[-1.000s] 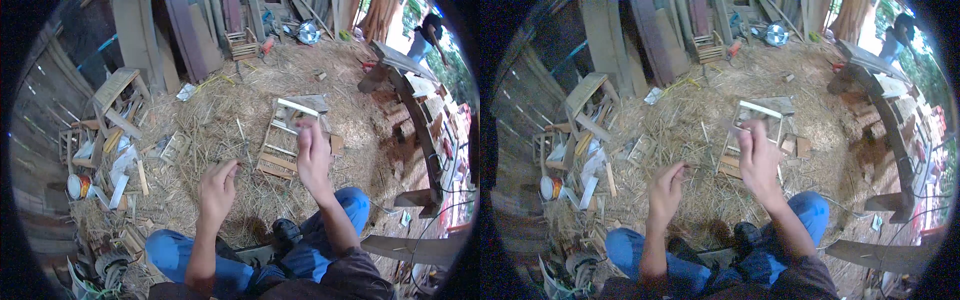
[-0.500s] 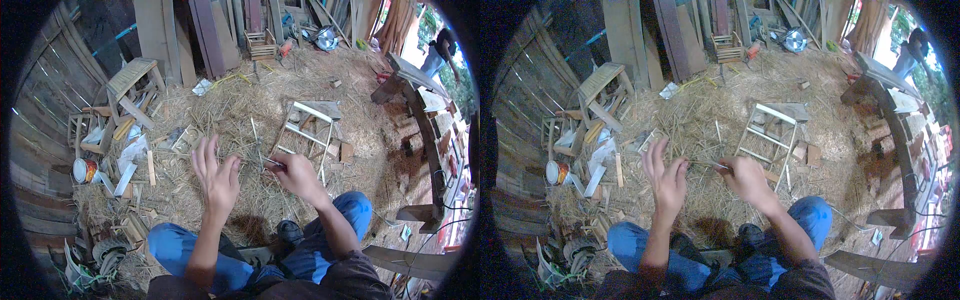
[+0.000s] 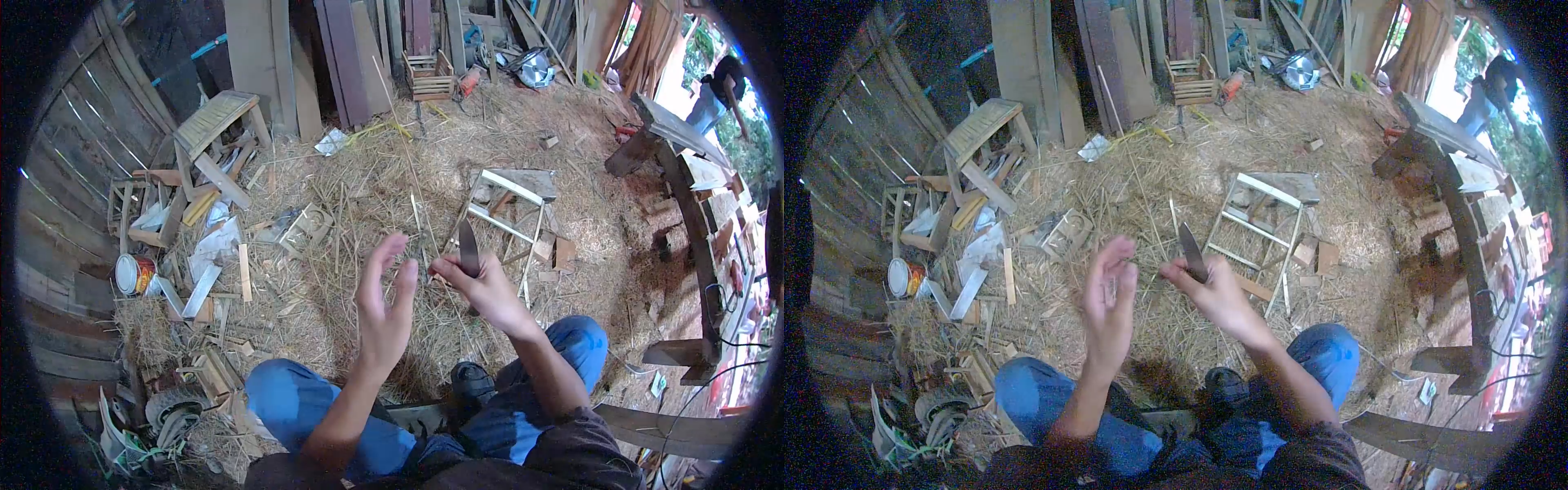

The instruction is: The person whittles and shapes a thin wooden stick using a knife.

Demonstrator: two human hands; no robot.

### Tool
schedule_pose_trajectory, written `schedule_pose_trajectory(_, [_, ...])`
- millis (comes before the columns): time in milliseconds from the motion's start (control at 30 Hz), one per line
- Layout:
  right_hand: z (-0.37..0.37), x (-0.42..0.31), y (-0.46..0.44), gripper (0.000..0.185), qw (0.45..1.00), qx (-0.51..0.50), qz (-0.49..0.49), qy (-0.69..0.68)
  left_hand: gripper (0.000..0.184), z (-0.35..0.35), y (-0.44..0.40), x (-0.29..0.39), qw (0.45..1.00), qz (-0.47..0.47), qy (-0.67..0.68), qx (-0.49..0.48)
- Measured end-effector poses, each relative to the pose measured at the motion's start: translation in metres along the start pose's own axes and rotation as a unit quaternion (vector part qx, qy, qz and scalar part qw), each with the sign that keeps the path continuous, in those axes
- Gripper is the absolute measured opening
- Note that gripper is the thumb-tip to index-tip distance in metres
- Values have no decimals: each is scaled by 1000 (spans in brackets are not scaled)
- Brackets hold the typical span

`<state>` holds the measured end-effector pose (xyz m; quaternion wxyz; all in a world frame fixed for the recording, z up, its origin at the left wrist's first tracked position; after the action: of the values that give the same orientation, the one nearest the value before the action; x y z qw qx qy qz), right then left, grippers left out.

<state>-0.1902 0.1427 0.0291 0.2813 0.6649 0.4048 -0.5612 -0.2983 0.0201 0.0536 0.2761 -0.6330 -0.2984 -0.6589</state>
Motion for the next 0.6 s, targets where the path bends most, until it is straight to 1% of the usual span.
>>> schedule_pose_trajectory(33, [3, -3, 1, 30, 1000, -7, 26, -15, 38, 2, -2, -3, 999, 12, 21, 21])
schedule_pose_trajectory(133, [13, -11, 1, 30, 998, -20, -30, -58, 34, 15, -4, -9, 998, -43, -15, -42])
schedule_pose_trajectory(167, [15, -11, 2, 31, 997, -18, -20, -67, 29, 18, -7, -24, 995, -60, 59, -52])
schedule_pose_trajectory(267, [19, -13, 3, 33, 995, -34, -18, -92, 31, 16, -7, -26, 996, -66, 17, -52])
schedule_pose_trajectory(367, [24, 2, 9, 32, 996, -75, 27, -39, 27, 15, -8, -34, 988, -128, 59, -60])
schedule_pose_trajectory(467, [27, -1, 10, 30, 995, -75, -14, -70, 28, 16, -7, -30, 991, -106, 62, -52])
schedule_pose_trajectory(567, [4, -12, 4, 27, 988, 68, -127, -53, 28, 11, -8, -25, 991, -93, 87, -30])
schedule_pose_trajectory(600, [-3, -19, 5, 26, 988, 76, -132, 16, 26, 12, -8, -27, 987, -122, 94, -42])
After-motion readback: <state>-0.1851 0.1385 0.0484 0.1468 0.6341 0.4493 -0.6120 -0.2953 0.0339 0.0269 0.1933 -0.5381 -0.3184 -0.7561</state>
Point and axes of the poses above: each hand's wrist, its own y-axis away from the middle knuckle, its own z-axis out of the palm, x = y × z, the point moved 10 cm from there along -y, towards the middle knuckle, and after that the axes turned 14 degrees about -z, right-handed, at the moved point
